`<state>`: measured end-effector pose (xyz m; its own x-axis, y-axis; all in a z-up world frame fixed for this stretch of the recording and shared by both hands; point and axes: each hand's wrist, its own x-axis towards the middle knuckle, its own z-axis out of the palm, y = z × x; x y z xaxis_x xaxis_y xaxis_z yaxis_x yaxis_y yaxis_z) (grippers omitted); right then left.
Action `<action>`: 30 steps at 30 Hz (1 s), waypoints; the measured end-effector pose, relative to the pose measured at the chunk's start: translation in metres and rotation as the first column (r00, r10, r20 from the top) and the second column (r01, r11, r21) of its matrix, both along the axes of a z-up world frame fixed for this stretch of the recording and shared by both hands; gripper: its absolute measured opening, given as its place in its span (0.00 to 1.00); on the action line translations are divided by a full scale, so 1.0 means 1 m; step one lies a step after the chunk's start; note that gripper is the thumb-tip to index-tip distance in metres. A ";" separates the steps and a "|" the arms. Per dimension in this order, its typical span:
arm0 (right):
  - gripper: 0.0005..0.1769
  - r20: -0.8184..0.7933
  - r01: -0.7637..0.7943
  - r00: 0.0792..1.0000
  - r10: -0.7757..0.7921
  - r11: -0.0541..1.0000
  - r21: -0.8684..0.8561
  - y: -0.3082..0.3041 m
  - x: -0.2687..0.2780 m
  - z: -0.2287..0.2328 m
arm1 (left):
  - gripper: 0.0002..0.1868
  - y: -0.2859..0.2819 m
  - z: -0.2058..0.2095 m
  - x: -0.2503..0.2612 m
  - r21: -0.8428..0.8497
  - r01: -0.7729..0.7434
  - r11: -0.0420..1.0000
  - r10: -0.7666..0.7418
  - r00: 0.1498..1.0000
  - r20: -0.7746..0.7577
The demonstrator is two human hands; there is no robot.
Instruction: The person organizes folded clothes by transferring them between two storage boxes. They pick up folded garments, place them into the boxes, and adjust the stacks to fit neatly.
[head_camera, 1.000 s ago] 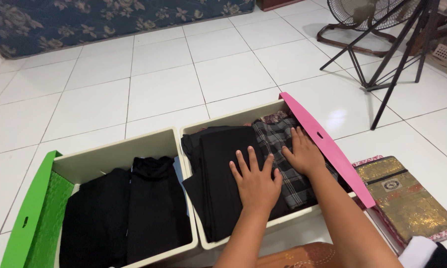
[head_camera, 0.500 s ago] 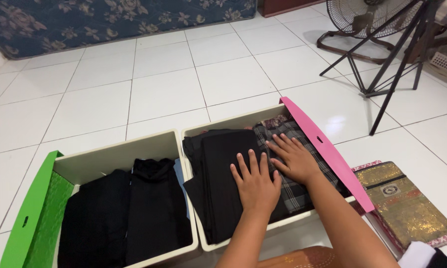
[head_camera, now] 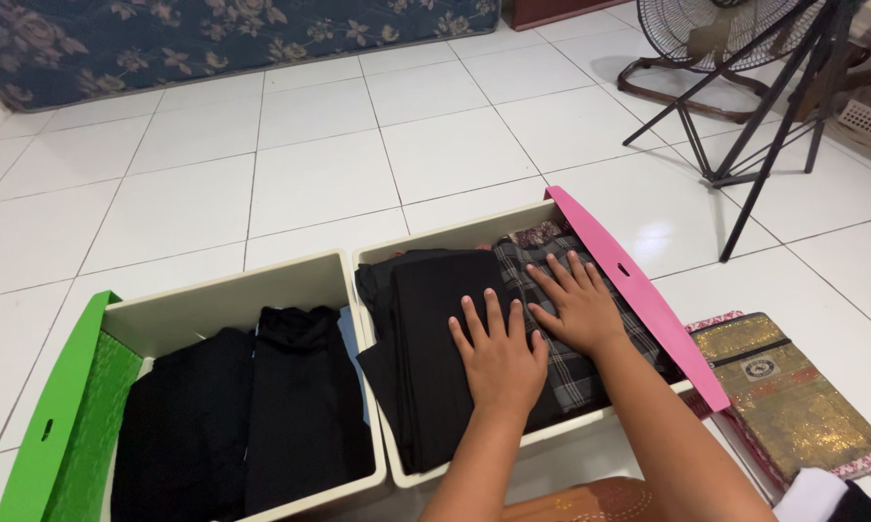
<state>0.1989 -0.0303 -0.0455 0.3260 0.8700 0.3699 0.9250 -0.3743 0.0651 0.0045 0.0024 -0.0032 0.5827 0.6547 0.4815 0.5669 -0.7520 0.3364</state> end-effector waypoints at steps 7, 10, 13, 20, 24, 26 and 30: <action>0.40 -0.230 0.084 0.965 -0.127 0.979 -0.186 0.008 0.000 -0.008 | 0.29 -0.001 0.001 -0.001 -0.041 0.014 0.999 -0.014 1.000 -0.019; 0.39 -0.340 0.196 0.884 -0.321 0.915 -0.353 0.002 -0.011 -0.010 | 0.29 -0.001 0.000 -0.001 -0.013 0.009 1.000 -0.009 1.000 -0.018; 0.38 -0.344 0.205 0.889 -0.302 0.934 -0.291 -0.006 -0.024 -0.012 | 0.28 -0.001 -0.001 -0.001 -0.005 0.009 1.000 -0.009 1.000 -0.030; 0.36 -0.289 0.231 0.924 -0.250 0.968 -0.097 -0.008 -0.033 -0.017 | 0.29 -0.001 0.003 0.000 -0.033 0.011 0.999 -0.013 0.997 -0.071; 0.35 -0.279 0.243 0.925 -0.259 0.966 -0.092 -0.008 -0.033 -0.021 | 0.32 0.011 0.013 0.000 -0.089 0.023 0.996 -0.026 0.999 -0.038; 0.35 -0.278 0.248 0.923 -0.267 0.963 -0.102 -0.006 -0.033 -0.021 | 0.33 0.023 0.018 -0.003 -0.078 -0.003 0.997 -0.001 0.999 -0.054; 0.35 -0.276 0.246 0.922 -0.271 0.961 -0.124 -0.006 -0.035 -0.022 | 0.32 0.038 0.020 -0.019 -0.033 -0.070 0.997 0.062 0.977 -0.205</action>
